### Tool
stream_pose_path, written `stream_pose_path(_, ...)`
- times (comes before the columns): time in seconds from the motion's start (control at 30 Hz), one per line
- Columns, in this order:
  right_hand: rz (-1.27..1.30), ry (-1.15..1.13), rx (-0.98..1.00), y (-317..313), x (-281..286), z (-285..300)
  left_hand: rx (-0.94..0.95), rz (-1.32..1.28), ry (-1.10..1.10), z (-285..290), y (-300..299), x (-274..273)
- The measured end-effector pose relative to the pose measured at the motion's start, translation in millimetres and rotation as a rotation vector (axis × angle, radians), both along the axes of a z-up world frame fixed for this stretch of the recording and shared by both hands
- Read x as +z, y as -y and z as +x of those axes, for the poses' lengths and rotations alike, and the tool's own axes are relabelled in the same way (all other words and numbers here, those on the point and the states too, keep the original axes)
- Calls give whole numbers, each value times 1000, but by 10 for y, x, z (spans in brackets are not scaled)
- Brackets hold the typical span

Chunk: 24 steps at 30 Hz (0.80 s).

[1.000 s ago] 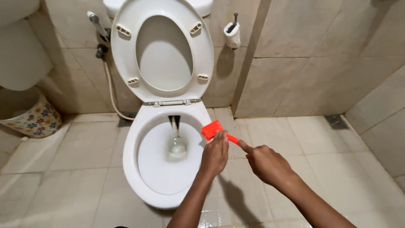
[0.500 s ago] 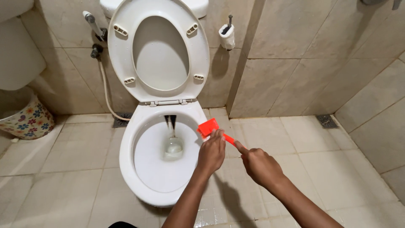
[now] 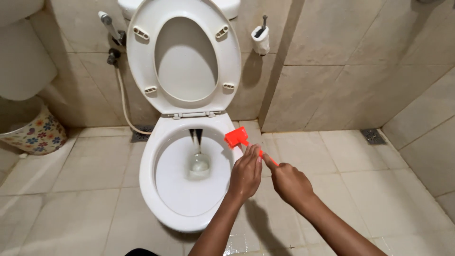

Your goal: The person uses a red toilet brush to scrub the inside of a white toilet bowl. They then scrub the underside of the toilet seat and the rim of the bowl.

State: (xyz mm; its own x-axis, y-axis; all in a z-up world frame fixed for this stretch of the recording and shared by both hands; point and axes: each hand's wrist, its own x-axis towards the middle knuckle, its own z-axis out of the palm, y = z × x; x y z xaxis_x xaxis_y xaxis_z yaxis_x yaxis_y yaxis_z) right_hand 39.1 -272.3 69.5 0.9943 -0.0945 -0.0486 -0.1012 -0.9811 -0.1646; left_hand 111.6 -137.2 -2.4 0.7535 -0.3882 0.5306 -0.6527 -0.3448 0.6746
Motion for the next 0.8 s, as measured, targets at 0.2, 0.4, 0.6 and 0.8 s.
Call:
stream_pose_path(0.2,-32,-105,9,-60,289,-75,-2,-35,-22,-163,-59,142)
stream_pose_path(0.4,-41,-177,-34,-194,478,-243,-23,-34,-105,-340,-134,283)
stream_pose_path(0.6,-8,-17,10,-118,75,-22,-11,-63,-20,-36,-87,29)
stream_pose_path(0.8,35,-55,-14,-200,166,-104,-34,-38,-49,-72,-121,64)
